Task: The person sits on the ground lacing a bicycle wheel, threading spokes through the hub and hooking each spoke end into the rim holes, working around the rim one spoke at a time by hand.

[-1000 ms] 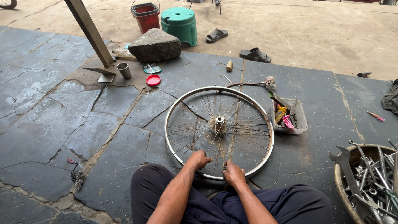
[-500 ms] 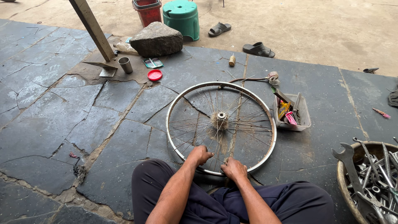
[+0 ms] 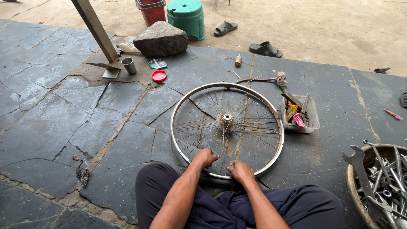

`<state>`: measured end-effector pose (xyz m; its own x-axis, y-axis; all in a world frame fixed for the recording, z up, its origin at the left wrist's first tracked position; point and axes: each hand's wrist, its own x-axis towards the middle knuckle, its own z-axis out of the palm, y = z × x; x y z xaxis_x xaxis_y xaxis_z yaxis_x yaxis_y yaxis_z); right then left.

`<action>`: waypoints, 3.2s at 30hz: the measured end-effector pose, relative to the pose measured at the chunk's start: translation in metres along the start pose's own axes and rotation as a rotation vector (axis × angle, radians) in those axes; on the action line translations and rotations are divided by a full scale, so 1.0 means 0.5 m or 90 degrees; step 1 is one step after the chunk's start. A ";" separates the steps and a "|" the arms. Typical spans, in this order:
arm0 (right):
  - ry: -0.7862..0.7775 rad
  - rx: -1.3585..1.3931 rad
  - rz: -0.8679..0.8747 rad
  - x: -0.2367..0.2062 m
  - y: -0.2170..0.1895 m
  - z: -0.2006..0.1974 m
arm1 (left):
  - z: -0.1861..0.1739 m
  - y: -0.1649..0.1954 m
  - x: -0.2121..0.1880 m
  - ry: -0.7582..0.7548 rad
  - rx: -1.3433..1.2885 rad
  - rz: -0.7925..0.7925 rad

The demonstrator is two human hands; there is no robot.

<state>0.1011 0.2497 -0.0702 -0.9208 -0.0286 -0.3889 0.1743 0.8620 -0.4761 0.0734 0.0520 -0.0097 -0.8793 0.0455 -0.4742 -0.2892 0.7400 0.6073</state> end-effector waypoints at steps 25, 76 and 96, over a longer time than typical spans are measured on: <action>0.031 0.031 0.041 0.005 -0.009 0.007 | -0.002 0.006 0.010 -0.042 0.128 -0.016; -0.066 0.076 -0.188 0.036 0.001 -0.033 | 0.006 -0.001 0.019 -0.046 0.169 -0.013; 0.052 0.326 -0.084 0.013 -0.001 -0.028 | 0.035 0.004 0.025 0.073 0.226 0.099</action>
<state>0.0903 0.2561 -0.0612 -0.9672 -0.0628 -0.2460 0.1838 0.4952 -0.8491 0.0686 0.0656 -0.0254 -0.9448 0.1151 -0.3068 -0.0178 0.9168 0.3989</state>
